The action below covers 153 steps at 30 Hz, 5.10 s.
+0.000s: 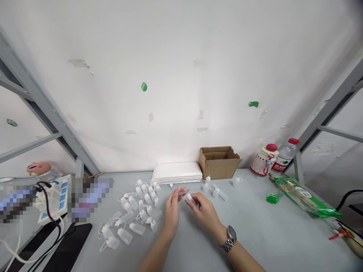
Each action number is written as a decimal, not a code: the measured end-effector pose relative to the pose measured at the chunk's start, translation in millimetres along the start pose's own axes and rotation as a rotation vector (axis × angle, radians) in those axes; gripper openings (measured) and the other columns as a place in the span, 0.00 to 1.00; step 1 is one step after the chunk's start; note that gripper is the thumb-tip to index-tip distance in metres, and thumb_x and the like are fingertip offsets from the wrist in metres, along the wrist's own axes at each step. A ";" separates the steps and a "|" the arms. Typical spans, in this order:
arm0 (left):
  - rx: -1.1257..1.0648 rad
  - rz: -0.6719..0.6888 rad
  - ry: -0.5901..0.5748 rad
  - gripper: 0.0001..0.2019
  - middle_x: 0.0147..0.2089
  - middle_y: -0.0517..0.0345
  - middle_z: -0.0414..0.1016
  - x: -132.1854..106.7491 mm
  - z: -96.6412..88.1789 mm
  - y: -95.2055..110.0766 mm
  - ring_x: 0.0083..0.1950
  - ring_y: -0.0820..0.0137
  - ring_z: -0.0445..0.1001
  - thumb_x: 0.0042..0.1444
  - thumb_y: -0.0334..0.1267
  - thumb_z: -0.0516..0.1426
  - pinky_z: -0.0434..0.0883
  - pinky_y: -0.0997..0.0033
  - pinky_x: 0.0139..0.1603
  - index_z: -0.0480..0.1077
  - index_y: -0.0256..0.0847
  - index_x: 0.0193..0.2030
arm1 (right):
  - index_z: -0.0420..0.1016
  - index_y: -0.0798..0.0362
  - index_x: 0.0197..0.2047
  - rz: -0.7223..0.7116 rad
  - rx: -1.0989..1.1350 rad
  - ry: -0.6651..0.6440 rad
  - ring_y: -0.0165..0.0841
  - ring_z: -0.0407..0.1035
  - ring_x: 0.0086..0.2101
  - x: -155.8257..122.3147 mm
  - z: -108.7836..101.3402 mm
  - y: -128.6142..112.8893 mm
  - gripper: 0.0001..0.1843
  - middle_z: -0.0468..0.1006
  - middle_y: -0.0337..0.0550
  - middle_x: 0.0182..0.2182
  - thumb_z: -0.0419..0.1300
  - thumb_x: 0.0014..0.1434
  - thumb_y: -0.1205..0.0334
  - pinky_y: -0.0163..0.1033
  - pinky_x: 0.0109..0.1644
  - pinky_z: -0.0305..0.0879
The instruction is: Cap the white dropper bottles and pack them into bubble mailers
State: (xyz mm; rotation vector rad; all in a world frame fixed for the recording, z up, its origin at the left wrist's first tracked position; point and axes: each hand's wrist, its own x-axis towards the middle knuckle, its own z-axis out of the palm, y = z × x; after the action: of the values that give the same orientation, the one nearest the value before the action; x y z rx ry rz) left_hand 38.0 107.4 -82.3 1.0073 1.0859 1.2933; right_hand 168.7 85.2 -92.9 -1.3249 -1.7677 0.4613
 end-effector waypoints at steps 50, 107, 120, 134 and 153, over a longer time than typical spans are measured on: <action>0.081 -0.015 -0.056 0.19 0.39 0.51 0.79 -1.8 5.0 -9.6 0.47 0.61 0.74 0.50 0.53 0.56 0.65 0.60 0.52 0.73 0.40 0.41 | 0.70 0.56 0.46 -0.052 -0.609 0.499 0.32 0.61 0.23 -10.4 -88.9 60.1 0.21 0.70 0.41 0.25 0.47 0.63 0.48 0.40 0.34 0.59; 0.705 0.166 -0.053 0.17 0.44 0.51 0.76 1.9 -0.5 -32.8 0.44 0.64 0.74 0.55 0.44 0.52 0.69 0.65 0.47 0.73 0.40 0.46 | 0.69 0.52 0.26 0.286 0.013 0.139 0.38 0.68 0.32 13.2 11.1 58.9 0.09 0.74 0.45 0.28 0.53 0.56 0.62 0.41 0.38 0.62; 0.771 0.167 -0.149 0.19 0.46 0.51 0.77 -1.7 1.8 -27.9 0.48 0.63 0.74 0.54 0.41 0.52 0.67 0.65 0.51 0.73 0.41 0.50 | 0.75 0.54 0.22 0.531 0.701 0.061 0.36 0.69 0.29 20.8 0.9 37.0 0.22 0.77 0.43 0.23 0.68 0.36 0.42 0.40 0.36 0.65; 0.719 0.192 -0.159 0.17 0.46 0.51 0.77 -4.5 3.6 -26.2 0.49 0.61 0.73 0.55 0.42 0.52 0.67 0.64 0.52 0.74 0.44 0.49 | 0.75 0.54 0.30 0.506 0.833 0.128 0.38 0.72 0.31 18.4 6.0 34.4 0.24 0.78 0.44 0.26 0.72 0.34 0.45 0.44 0.39 0.67; 0.410 0.141 -0.051 0.36 0.39 0.51 0.78 -5.7 6.0 -24.8 0.44 0.62 0.75 0.53 0.39 0.55 0.68 0.60 0.50 0.44 0.36 0.67 | 0.81 0.51 0.29 0.401 0.692 0.033 0.40 0.71 0.37 16.5 1.5 25.5 0.20 0.77 0.47 0.33 0.68 0.41 0.43 0.42 0.40 0.69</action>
State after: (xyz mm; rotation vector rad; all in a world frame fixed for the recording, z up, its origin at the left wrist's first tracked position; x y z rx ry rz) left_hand 49.4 101.0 -104.9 1.4357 1.2887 1.1710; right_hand 181.4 109.9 -105.3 -1.1503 -1.1355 1.1447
